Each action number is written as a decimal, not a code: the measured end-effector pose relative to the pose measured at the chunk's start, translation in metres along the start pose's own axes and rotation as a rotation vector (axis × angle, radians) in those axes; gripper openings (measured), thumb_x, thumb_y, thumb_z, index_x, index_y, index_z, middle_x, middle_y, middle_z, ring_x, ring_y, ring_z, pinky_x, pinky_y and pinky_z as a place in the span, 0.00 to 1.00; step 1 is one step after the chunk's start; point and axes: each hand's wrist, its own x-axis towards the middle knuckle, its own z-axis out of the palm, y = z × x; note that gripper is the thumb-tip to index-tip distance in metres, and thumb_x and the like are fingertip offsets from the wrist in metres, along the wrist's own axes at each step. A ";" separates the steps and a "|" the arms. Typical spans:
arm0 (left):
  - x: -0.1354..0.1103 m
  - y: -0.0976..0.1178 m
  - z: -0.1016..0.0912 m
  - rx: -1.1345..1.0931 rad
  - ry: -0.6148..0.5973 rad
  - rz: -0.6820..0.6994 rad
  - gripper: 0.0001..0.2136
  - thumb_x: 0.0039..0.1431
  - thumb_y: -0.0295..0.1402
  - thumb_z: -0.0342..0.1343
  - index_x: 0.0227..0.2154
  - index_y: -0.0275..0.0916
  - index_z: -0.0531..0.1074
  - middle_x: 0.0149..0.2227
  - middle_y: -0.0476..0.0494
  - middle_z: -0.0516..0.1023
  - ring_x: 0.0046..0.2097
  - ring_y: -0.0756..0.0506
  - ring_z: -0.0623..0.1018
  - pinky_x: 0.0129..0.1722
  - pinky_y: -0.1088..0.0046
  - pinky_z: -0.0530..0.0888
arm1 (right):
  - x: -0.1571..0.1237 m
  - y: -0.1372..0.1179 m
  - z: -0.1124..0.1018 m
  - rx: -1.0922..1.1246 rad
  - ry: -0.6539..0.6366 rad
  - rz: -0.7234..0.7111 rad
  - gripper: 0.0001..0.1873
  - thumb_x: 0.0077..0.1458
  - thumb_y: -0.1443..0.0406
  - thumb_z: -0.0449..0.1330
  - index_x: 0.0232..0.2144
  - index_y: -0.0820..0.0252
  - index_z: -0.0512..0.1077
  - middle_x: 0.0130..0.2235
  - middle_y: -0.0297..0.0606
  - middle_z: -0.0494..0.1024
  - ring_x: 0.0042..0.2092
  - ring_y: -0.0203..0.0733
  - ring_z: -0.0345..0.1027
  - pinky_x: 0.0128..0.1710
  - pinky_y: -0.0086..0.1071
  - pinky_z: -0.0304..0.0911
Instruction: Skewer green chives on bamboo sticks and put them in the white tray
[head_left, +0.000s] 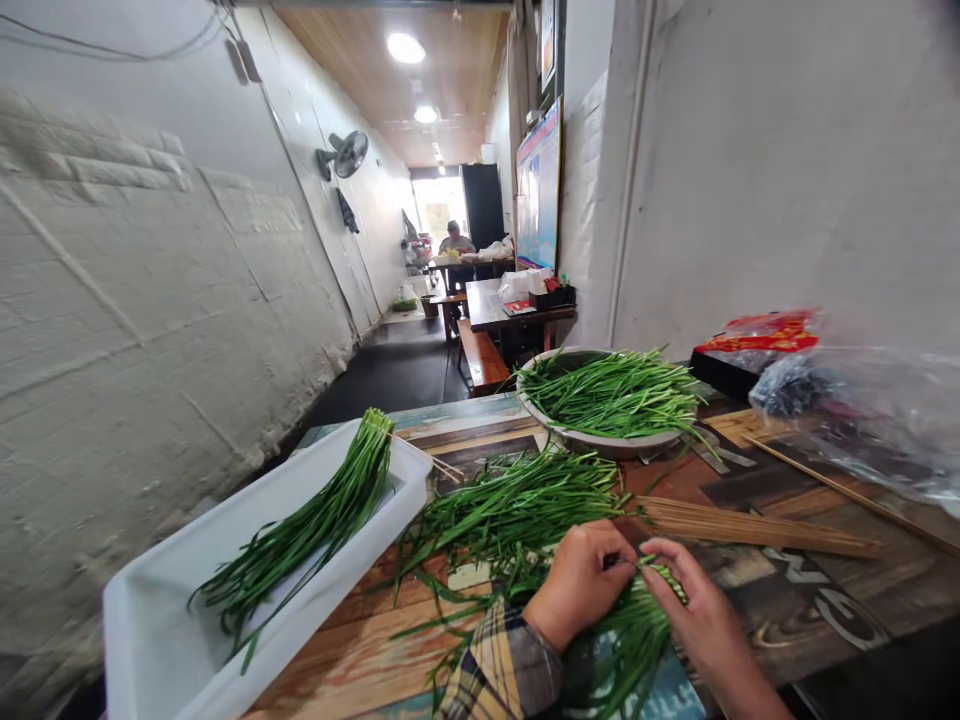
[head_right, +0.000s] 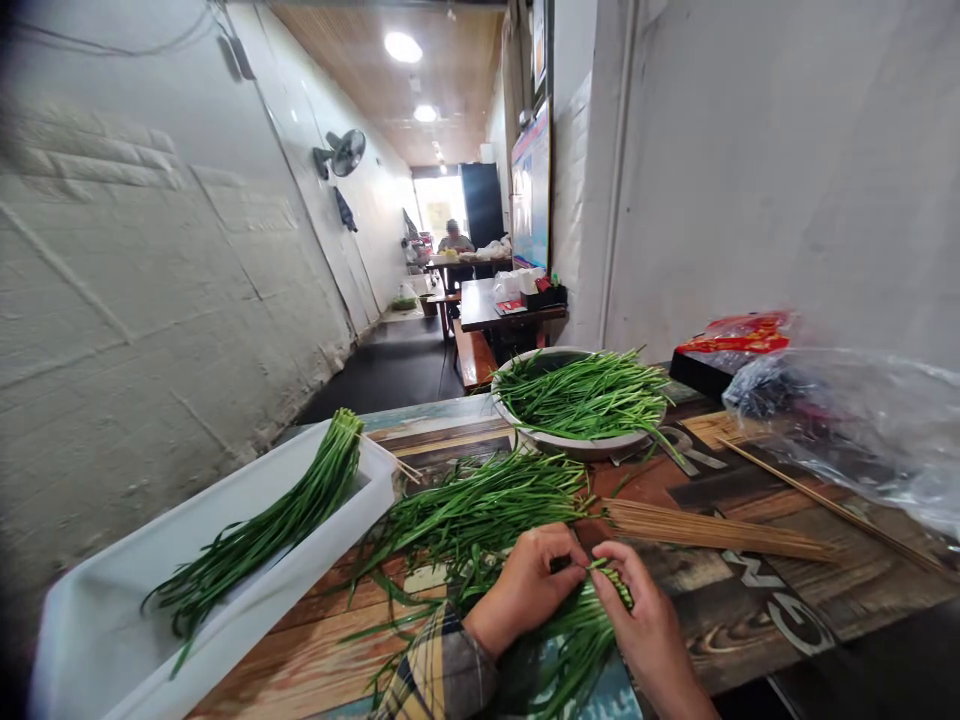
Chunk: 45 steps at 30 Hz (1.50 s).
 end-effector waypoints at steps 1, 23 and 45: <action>0.000 0.001 0.000 0.000 -0.020 0.015 0.07 0.48 0.20 0.56 0.26 0.37 0.76 0.28 0.47 0.76 0.33 0.49 0.74 0.34 0.75 0.67 | 0.001 0.002 0.000 0.000 0.000 -0.003 0.16 0.50 0.54 0.59 0.38 0.56 0.73 0.41 0.41 0.80 0.46 0.49 0.74 0.45 0.36 0.68; 0.017 -0.002 -0.059 -0.437 0.384 -0.144 0.15 0.61 0.37 0.50 0.47 0.36 0.69 0.48 0.38 0.75 0.41 0.46 0.80 0.42 0.66 0.77 | -0.004 -0.031 -0.009 -0.107 -0.040 -0.118 0.14 0.60 0.57 0.51 0.40 0.59 0.70 0.38 0.39 0.78 0.40 0.43 0.72 0.37 0.32 0.64; 0.017 -0.012 -0.043 0.550 0.245 0.138 0.05 0.58 0.29 0.55 0.33 0.39 0.76 0.39 0.42 0.74 0.41 0.44 0.72 0.43 0.65 0.69 | -0.004 -0.035 -0.010 -0.109 -0.056 -0.153 0.11 0.61 0.60 0.52 0.40 0.57 0.71 0.39 0.37 0.79 0.42 0.43 0.73 0.42 0.32 0.63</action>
